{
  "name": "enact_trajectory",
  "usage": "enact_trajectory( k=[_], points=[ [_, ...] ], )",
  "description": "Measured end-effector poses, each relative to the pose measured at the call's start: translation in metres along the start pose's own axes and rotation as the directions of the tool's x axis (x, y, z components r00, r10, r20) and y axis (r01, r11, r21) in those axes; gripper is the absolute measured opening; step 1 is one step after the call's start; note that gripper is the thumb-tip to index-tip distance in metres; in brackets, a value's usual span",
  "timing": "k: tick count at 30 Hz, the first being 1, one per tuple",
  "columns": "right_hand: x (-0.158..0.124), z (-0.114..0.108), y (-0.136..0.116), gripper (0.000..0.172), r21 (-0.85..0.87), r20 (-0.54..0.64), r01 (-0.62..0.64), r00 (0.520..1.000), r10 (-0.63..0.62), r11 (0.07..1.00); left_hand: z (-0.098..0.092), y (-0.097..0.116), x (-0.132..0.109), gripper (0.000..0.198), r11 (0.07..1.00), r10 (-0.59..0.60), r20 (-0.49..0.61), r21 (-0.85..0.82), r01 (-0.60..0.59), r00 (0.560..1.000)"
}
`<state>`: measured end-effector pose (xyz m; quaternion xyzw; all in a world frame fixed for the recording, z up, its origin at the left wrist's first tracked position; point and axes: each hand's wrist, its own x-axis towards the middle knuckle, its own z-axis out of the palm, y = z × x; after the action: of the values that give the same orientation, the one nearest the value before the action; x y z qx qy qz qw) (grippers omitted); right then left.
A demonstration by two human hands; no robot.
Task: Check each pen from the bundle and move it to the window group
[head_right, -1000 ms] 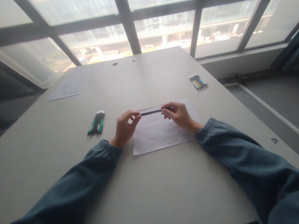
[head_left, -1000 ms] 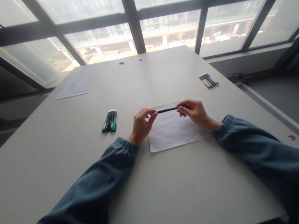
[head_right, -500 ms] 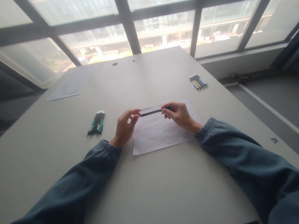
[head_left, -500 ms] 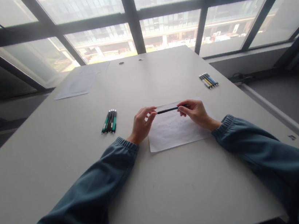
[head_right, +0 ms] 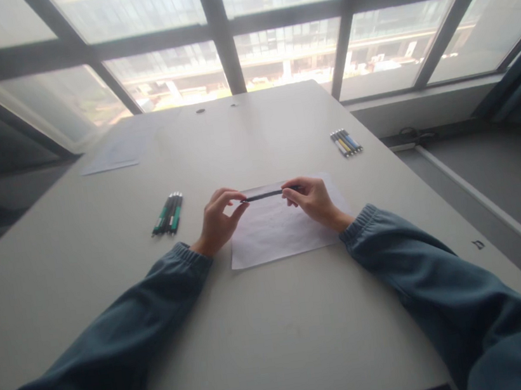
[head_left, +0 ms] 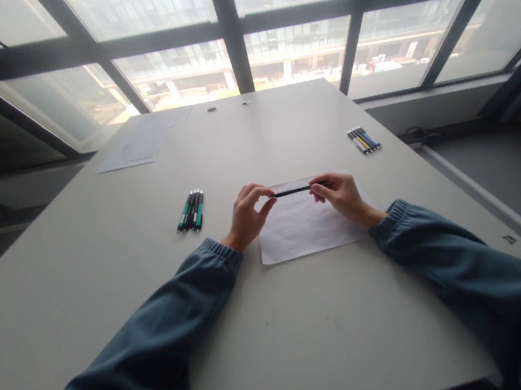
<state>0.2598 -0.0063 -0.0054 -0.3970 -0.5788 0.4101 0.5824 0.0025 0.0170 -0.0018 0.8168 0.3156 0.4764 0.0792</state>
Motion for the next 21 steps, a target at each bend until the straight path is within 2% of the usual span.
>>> enact_trajectory(
  k=[12,21],
  points=[
    [-0.0012,0.0003,-0.0043,0.032,0.005,0.010,-0.006,1.000,0.006,1.000,-0.0010,0.0036,0.0005,0.017,0.999,-0.025,0.041,-0.033,0.026,0.999],
    [-0.0021,-0.0001,-0.0031,0.029,0.029,0.048,-0.007,0.999,0.006,1.000,-0.0010,0.0038,-0.0015,0.044,0.992,-0.089,0.103,-0.077,0.097,0.991]
  ],
)
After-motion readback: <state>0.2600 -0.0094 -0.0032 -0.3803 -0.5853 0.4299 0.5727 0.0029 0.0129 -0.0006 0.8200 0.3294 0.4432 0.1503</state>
